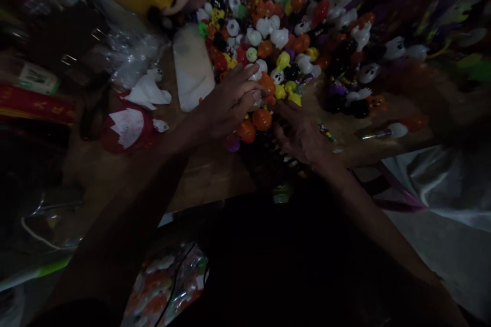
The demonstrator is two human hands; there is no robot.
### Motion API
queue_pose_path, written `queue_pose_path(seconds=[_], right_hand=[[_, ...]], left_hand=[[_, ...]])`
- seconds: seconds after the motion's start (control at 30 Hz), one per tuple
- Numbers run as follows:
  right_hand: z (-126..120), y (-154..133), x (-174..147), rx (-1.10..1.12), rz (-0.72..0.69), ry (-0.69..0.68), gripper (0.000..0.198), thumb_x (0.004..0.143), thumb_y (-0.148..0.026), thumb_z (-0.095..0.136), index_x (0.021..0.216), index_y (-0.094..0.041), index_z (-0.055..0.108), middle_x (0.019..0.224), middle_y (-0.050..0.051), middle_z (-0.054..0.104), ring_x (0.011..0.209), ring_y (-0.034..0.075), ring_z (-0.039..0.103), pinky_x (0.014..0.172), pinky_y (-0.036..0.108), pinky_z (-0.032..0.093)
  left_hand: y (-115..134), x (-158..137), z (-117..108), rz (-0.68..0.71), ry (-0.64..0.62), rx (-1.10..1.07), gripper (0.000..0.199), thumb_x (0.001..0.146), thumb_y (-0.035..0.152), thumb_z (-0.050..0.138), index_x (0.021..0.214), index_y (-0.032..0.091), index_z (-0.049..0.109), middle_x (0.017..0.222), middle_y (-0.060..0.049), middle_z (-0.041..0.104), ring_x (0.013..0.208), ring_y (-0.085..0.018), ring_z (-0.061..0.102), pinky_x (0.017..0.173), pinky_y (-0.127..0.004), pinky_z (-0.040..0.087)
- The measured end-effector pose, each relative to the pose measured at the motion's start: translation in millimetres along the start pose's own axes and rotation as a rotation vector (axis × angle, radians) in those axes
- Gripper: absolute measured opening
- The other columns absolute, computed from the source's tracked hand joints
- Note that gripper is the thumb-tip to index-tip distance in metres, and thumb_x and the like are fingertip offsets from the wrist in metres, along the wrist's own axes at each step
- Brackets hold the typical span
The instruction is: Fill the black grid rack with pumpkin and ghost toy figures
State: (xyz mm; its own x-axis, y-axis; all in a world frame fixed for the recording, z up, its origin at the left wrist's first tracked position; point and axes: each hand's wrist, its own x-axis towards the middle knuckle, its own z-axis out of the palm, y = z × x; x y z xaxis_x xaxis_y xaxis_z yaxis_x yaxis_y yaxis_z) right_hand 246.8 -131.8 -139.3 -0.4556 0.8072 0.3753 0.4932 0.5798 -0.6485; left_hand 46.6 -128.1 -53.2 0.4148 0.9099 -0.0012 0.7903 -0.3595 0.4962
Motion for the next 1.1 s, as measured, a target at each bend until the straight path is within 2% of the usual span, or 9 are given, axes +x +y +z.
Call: queue_pose_path(seconds=[0.1, 0.2, 0.37, 0.57, 0.73, 0.83, 0.93, 1.03, 1.1], right_hand=[[3, 7, 5, -0.012, -0.025, -0.036, 0.036, 0.093, -0.018, 0.046, 0.122, -0.021, 0.067, 0.110, 0.011, 0.068, 0.101, 0.026, 0.066, 0.090, 0.041, 0.056], [6, 14, 8, 0.029, -0.047, -0.013, 0.034, 0.095, -0.020, 0.046, 0.118, -0.023, 0.069, 0.109, 0.011, 0.069, 0.101, 0.025, 0.067, 0.090, 0.040, 0.057], [5, 20, 6, 0.049, -0.109, 0.038, 0.034, 0.099, -0.026, 0.043, 0.118, -0.021, 0.071, 0.114, 0.013, 0.070, 0.103, 0.026, 0.069, 0.088, 0.042, 0.059], [5, 19, 2, 0.057, -0.135, 0.099, 0.031, 0.098, -0.025, 0.047, 0.118, -0.026, 0.071, 0.119, 0.012, 0.071, 0.110, 0.028, 0.069, 0.091, 0.044, 0.061], [4, 18, 4, 0.104, -0.099, 0.073, 0.026, 0.098, -0.022, 0.049, 0.108, -0.027, 0.073, 0.114, 0.010, 0.072, 0.108, 0.027, 0.070, 0.089, 0.042, 0.061], [4, 17, 6, 0.151, -0.079, 0.069, 0.024, 0.098, -0.024, 0.050, 0.099, -0.025, 0.074, 0.106, 0.010, 0.072, 0.100, 0.026, 0.071, 0.084, 0.041, 0.061], [6, 17, 7, 0.189, -0.070, 0.094, 0.027, 0.099, -0.024, 0.049, 0.089, -0.024, 0.074, 0.095, 0.008, 0.071, 0.089, 0.024, 0.070, 0.078, 0.037, 0.059], [12, 19, 9, 0.198, -0.066, 0.117, 0.028, 0.099, -0.022, 0.049, 0.089, -0.024, 0.075, 0.095, 0.008, 0.071, 0.089, 0.023, 0.068, 0.077, 0.036, 0.056], [18, 20, 8, 0.196, -0.057, 0.125, 0.026, 0.099, -0.022, 0.050, 0.090, -0.023, 0.075, 0.095, 0.008, 0.071, 0.090, 0.023, 0.067, 0.081, 0.036, 0.055]], left_hand=[[-1, 4, 0, -0.040, -0.014, -0.049, 0.043, 0.104, 0.036, 0.033, 0.128, 0.020, 0.066, 0.167, -0.004, 0.033, 0.159, -0.024, 0.020, 0.130, -0.045, 0.019], [-7, 7, -9, -0.008, 0.022, -0.132, 0.043, 0.105, 0.043, 0.034, 0.124, 0.026, 0.069, 0.160, -0.003, 0.046, 0.154, -0.025, 0.033, 0.127, -0.049, 0.029], [-18, 6, -35, 0.047, 0.213, -0.352, 0.044, 0.105, 0.049, 0.036, 0.112, 0.027, 0.073, 0.139, -0.004, 0.066, 0.139, -0.024, 0.055, 0.118, -0.044, 0.043], [-17, -3, -35, 0.062, 0.280, -0.334, 0.030, 0.101, 0.036, 0.048, 0.113, 0.022, 0.071, 0.122, -0.005, 0.074, 0.119, -0.022, 0.067, 0.106, -0.036, 0.051], [-29, -3, -28, 0.090, 0.384, -0.513, 0.021, 0.097, 0.027, 0.054, 0.110, 0.020, 0.069, 0.117, -0.007, 0.075, 0.112, -0.019, 0.070, 0.098, -0.031, 0.055], [-27, -5, -27, 0.079, 0.330, -0.434, 0.019, 0.095, 0.026, 0.056, 0.104, 0.020, 0.072, 0.115, -0.005, 0.076, 0.107, -0.019, 0.071, 0.095, -0.030, 0.056], [-16, -8, -25, 0.132, 0.309, -0.248, 0.021, 0.095, 0.022, 0.056, 0.104, 0.023, 0.074, 0.116, -0.002, 0.076, 0.112, -0.020, 0.069, 0.100, -0.032, 0.053], [-7, -6, -22, 0.207, 0.304, -0.038, 0.018, 0.094, 0.023, 0.062, 0.103, 0.023, 0.077, 0.108, -0.004, 0.076, 0.108, -0.022, 0.067, 0.100, -0.038, 0.051], [-4, -2, -18, 0.230, 0.224, 0.091, 0.016, 0.093, 0.026, 0.067, 0.103, 0.023, 0.079, 0.102, -0.006, 0.076, 0.099, -0.024, 0.067, 0.094, -0.042, 0.052]])
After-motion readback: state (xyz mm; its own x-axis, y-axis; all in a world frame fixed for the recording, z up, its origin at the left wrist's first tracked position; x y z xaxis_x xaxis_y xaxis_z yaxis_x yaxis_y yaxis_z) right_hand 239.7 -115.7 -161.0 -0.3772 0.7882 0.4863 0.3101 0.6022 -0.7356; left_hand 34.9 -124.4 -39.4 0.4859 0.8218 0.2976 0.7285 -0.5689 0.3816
